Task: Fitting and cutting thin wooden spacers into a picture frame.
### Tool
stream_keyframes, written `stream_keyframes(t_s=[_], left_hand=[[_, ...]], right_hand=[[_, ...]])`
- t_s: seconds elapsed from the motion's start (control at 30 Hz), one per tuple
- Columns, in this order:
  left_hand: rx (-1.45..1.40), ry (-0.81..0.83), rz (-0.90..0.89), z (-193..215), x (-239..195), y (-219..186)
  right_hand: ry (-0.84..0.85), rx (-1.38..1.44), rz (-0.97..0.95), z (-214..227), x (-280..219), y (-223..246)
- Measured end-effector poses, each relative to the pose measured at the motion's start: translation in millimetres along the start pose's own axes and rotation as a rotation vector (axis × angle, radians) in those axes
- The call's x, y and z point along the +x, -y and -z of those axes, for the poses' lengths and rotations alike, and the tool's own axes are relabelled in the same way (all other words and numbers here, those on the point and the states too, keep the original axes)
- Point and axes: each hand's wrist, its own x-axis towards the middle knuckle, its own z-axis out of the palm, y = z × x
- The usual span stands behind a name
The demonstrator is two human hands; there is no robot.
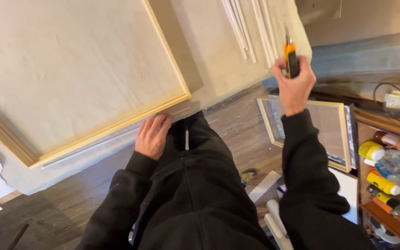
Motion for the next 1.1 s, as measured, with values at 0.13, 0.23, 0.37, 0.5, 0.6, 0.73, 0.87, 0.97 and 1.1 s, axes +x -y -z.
stream_keyframes(t_s=[0.13, 0.23, 0.37, 0.5, 0.6, 0.73, 0.87, 0.97, 1.1], left_hand=[[0.033, 0.121, 0.120, 13.9, -11.6, 0.0], [0.053, 0.205, 0.258, 24.7, -24.6, 0.7], [0.101, 0.171, 0.320, 24.2, -37.1, 6.0], [0.091, 0.170, 0.312, 5.0, -57.7, 11.5], [0.067, 0.164, 0.294, -6.0, -62.3, 9.5], [0.024, 0.089, 0.263, 8.5, -47.2, -13.2], [-0.077, 0.056, 0.298, 61.8, 8.9, -24.3], [-0.113, 0.016, 0.333, 52.9, 7.6, -21.3], [-0.057, 0.025, 0.313, 38.7, 9.1, -6.8]], right_hand=[[-0.052, 0.128, 0.047, -32.6, 54.9, -7.6], [-0.017, 0.133, 0.192, -53.0, 82.1, -0.6], [0.026, 0.133, 0.276, -58.3, 93.0, 8.7], [0.206, 0.198, 0.264, -46.0, 41.8, 46.0], [0.771, 0.411, 0.132, -35.4, -4.9, 80.3], [1.051, 0.449, 0.083, -22.9, -34.9, 120.6], [1.057, 0.436, 0.003, -13.8, -30.9, 132.0], [0.987, 0.472, 0.071, -17.2, -26.4, 139.0], [0.886, 0.477, 0.185, -25.2, -24.5, 128.4]])
